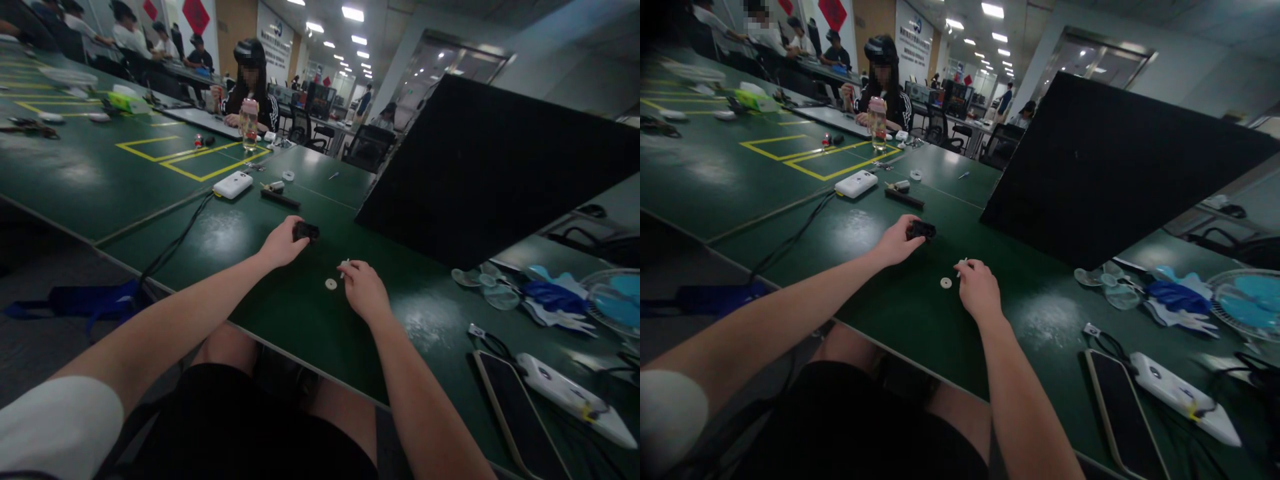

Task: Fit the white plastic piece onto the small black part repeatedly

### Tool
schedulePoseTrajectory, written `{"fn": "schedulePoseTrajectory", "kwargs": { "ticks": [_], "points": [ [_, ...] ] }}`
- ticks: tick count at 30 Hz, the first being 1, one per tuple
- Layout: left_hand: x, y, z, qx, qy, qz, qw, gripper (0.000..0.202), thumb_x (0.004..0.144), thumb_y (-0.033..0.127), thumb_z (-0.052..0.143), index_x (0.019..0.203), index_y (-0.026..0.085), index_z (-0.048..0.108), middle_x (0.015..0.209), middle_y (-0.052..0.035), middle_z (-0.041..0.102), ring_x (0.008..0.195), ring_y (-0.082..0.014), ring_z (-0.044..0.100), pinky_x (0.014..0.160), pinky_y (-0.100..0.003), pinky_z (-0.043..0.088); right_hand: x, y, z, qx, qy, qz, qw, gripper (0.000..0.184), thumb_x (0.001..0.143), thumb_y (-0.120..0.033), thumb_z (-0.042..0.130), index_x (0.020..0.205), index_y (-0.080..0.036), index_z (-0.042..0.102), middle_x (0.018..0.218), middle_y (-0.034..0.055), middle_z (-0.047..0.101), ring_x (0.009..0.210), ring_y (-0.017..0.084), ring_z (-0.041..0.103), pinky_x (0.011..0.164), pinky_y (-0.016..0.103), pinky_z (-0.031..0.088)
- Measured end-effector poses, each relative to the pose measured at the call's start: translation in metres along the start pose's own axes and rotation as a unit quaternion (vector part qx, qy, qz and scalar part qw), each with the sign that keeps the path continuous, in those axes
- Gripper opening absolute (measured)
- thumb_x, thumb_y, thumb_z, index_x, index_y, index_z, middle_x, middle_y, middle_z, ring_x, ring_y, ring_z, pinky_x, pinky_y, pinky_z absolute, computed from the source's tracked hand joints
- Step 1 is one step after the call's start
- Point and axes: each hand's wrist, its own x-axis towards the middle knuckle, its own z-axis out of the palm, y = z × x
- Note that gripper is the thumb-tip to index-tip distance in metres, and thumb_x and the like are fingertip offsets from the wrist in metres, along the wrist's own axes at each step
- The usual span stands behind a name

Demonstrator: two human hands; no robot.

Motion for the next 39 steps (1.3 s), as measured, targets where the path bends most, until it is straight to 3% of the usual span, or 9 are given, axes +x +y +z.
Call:
{"fn": "schedulePoseTrajectory", "kwargs": {
  "ticks": [3,7,15,24,30,34,39],
  "points": [
    [-0.002,0.002,-0.002,0.031,-0.027,-0.002,0.999,0.051,0.086,0.036,0.068,0.132,0.023,0.051,0.117,-0.0099,0.071,0.101,-0.0269,0.069,0.088,-0.041,0.054,-0.003,0.005,-0.003,0.019,0.011,0.029,0.999,0.036,0.099,-0.031,0.051,0.130,-0.029,0.069,0.135,0.0096,0.058,0.118,0.027,0.057,0.095,0.042,0.050],
    [-0.007,0.005,-0.002,0.060,-0.063,0.024,0.996,0.051,0.084,0.036,0.068,0.131,0.025,0.053,0.112,-0.0082,0.072,0.096,-0.0262,0.070,0.083,-0.039,0.054,-0.005,0.013,-0.002,0.029,0.028,0.058,0.998,0.037,0.096,-0.034,0.055,0.129,-0.030,0.070,0.125,0.0126,0.058,0.114,0.031,0.057,0.092,0.045,0.050],
    [-0.011,0.006,-0.003,0.068,-0.110,0.067,0.989,0.052,0.082,0.033,0.069,0.131,0.024,0.055,0.105,-0.0064,0.072,0.091,-0.0234,0.070,0.084,-0.038,0.055,-0.005,0.027,0.007,0.041,0.064,0.064,0.995,0.038,0.095,-0.040,0.055,0.128,-0.031,0.072,0.113,0.0143,0.059,0.100,0.033,0.058,0.083,0.047,0.051],
    [-0.011,0.004,-0.002,0.081,-0.133,0.081,0.984,0.053,0.081,0.036,0.070,0.131,0.026,0.057,0.104,-0.0050,0.073,0.092,-0.0235,0.070,0.084,-0.038,0.055,-0.006,0.023,0.000,-0.020,0.055,0.079,0.995,0.036,0.096,-0.037,0.053,0.127,-0.029,0.071,0.105,0.0145,0.061,0.093,0.031,0.059,0.079,0.048,0.048],
    [-0.011,0.004,-0.004,0.089,-0.137,0.080,0.983,0.053,0.081,0.038,0.070,0.131,0.026,0.057,0.103,-0.0054,0.073,0.091,-0.0239,0.070,0.083,-0.038,0.055,-0.008,0.022,-0.004,-0.021,0.090,0.080,0.993,0.027,0.093,-0.038,0.060,0.111,-0.026,0.076,0.109,0.0156,0.058,0.099,0.034,0.057,0.080,0.052,0.050],
    [-0.011,0.007,-0.005,0.092,-0.139,0.082,0.983,0.053,0.081,0.038,0.069,0.131,0.026,0.057,0.103,-0.0055,0.073,0.091,-0.0242,0.070,0.083,-0.038,0.055,-0.007,0.016,-0.009,0.054,0.093,0.090,0.990,0.023,0.091,-0.032,0.060,0.110,-0.023,0.071,0.120,0.0154,0.060,0.103,0.033,0.060,0.081,0.049,0.053],
    [-0.012,0.008,-0.005,0.090,-0.137,0.080,0.983,0.052,0.080,0.037,0.070,0.130,0.027,0.057,0.103,-0.0046,0.074,0.091,-0.0238,0.071,0.083,-0.037,0.055,-0.009,-0.001,-0.012,0.145,0.031,0.100,0.984,0.027,0.091,-0.027,0.055,0.117,-0.024,0.064,0.104,0.0106,0.068,0.080,0.025,0.064,0.065,0.037,0.050]
  ]
}}
